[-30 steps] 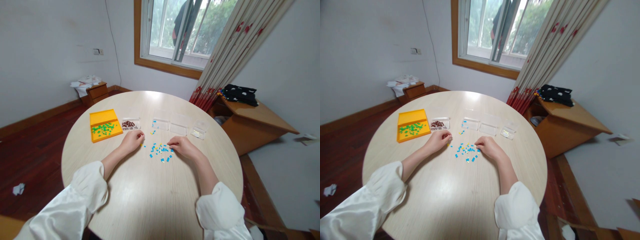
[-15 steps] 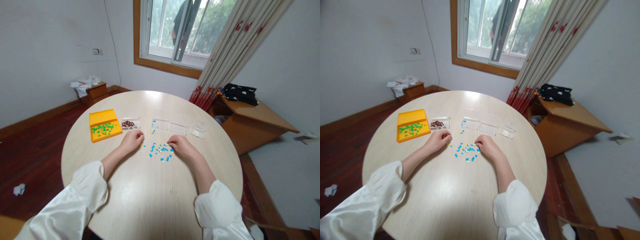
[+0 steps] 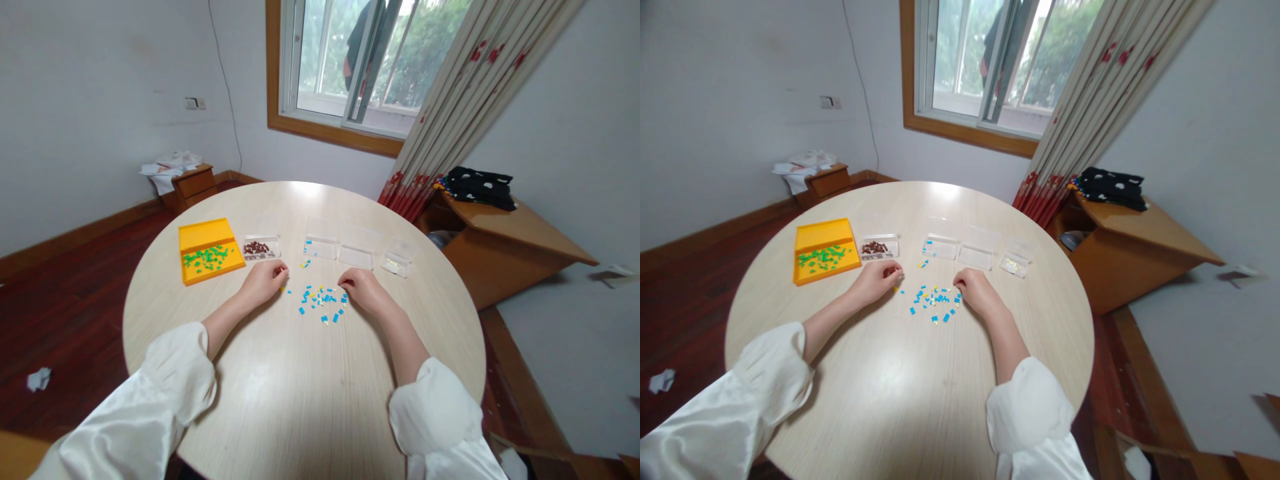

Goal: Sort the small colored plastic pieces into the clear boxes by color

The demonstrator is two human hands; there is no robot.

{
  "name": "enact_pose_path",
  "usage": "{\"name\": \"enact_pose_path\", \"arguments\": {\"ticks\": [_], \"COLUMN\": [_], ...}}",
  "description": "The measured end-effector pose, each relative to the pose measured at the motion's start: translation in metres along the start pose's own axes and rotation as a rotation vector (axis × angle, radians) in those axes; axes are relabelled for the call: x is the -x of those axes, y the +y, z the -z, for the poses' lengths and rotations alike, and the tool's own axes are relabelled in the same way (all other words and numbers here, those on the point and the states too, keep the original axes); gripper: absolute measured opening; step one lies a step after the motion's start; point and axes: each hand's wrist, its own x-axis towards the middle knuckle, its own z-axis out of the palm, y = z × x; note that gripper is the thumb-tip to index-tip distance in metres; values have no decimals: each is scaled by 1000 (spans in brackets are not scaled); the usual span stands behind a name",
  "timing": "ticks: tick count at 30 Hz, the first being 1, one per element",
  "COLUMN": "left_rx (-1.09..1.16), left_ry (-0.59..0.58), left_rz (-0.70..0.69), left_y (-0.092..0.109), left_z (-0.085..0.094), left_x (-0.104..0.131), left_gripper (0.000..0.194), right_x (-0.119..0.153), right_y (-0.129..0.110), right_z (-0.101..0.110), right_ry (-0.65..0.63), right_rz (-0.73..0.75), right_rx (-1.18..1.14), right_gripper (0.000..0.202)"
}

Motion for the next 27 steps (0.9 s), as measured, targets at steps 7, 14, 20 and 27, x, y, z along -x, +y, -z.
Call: {"name": "enact_pose_path", "arguments": {"ticks": [7,14,20,27], "left_rx": [6,-1,1,-3], "left_ry": [-8,-7,-3,-11], "left_rz": [7,1,-1,2], "left_y": [2,2,1,1], "left_z": [2,2,2,2], "left_x": [0,-1,0,0], "left_gripper": [20,20,18,19], "right_x": [3,4,4,3], "right_y": [-6,-16,-17,-18], "right_z": [3,6,4,2], "right_ry": [-25,-64,-129,-134], "right_rz": [-19,-5,44,52], "right_rx": [-66,-60,-22,10], "right_gripper": [17,17,19,20]}}
